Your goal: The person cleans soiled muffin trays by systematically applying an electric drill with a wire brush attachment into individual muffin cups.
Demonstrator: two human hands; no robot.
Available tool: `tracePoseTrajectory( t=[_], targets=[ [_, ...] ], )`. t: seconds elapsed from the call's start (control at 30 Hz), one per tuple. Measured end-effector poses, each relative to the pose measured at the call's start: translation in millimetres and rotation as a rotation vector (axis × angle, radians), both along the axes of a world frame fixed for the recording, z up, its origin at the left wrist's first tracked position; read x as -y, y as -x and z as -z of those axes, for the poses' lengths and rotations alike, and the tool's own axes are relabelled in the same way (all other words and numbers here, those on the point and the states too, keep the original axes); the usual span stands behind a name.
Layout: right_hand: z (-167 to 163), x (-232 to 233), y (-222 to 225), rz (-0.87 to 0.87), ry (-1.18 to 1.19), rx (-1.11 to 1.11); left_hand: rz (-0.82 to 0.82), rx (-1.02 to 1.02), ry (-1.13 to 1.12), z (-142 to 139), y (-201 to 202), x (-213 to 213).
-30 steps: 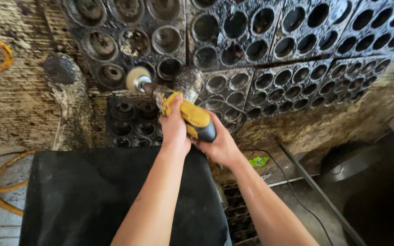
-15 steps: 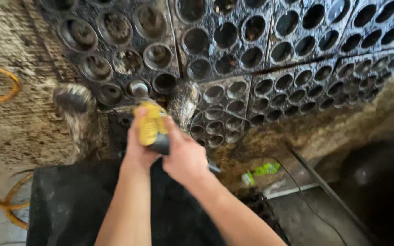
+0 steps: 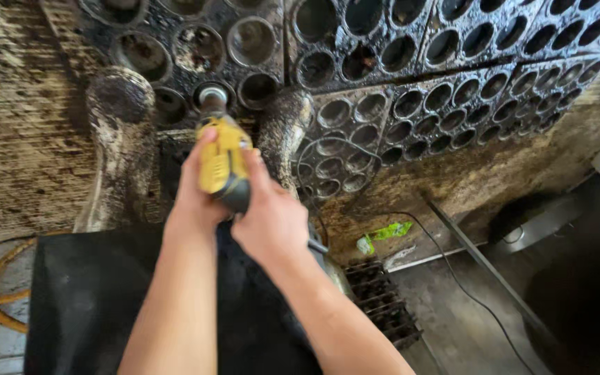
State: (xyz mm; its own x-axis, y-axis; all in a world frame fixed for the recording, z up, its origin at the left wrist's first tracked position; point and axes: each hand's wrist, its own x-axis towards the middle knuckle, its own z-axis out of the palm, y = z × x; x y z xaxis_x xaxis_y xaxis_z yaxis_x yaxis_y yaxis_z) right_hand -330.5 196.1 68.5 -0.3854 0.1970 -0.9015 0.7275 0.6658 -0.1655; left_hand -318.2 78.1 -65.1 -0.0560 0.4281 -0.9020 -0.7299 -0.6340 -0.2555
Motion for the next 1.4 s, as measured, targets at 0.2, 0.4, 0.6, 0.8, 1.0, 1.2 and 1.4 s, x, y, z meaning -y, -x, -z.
tracePoseTrajectory(
  t=[0.2,0.4,0.6,0.8,1.0,1.2,1.4],
  targets=[
    [16,-44,-25,0.231,0.021,-0.17,0.082,0.151,0.108,-2,-2,-55],
    [9,-19,-31,-0.064,-0.019,-0.022,-0.025,0.014,-0.04,-16,-16,-20],
    [-10,10,25,-0.278,-0.002,-0.153,-0.117,-0.064,-0.168,-16,18,12],
    [5,-50,19,-0.116,-0.004,0.08,-0.111,0.04,0.037,-9,-3,-37],
    [6,10,-30,-0.396,0.003,-0.229,-0.19,0.027,-0.123,-24,-26,7],
    [7,17,-30,-0.232,0.026,-0.137,-0.093,0.06,-0.112,-23,-13,26],
    [3,-5,-17,-0.224,0.095,-0.129,-0.136,0.121,-0.058,-27,-14,1]
  ],
)
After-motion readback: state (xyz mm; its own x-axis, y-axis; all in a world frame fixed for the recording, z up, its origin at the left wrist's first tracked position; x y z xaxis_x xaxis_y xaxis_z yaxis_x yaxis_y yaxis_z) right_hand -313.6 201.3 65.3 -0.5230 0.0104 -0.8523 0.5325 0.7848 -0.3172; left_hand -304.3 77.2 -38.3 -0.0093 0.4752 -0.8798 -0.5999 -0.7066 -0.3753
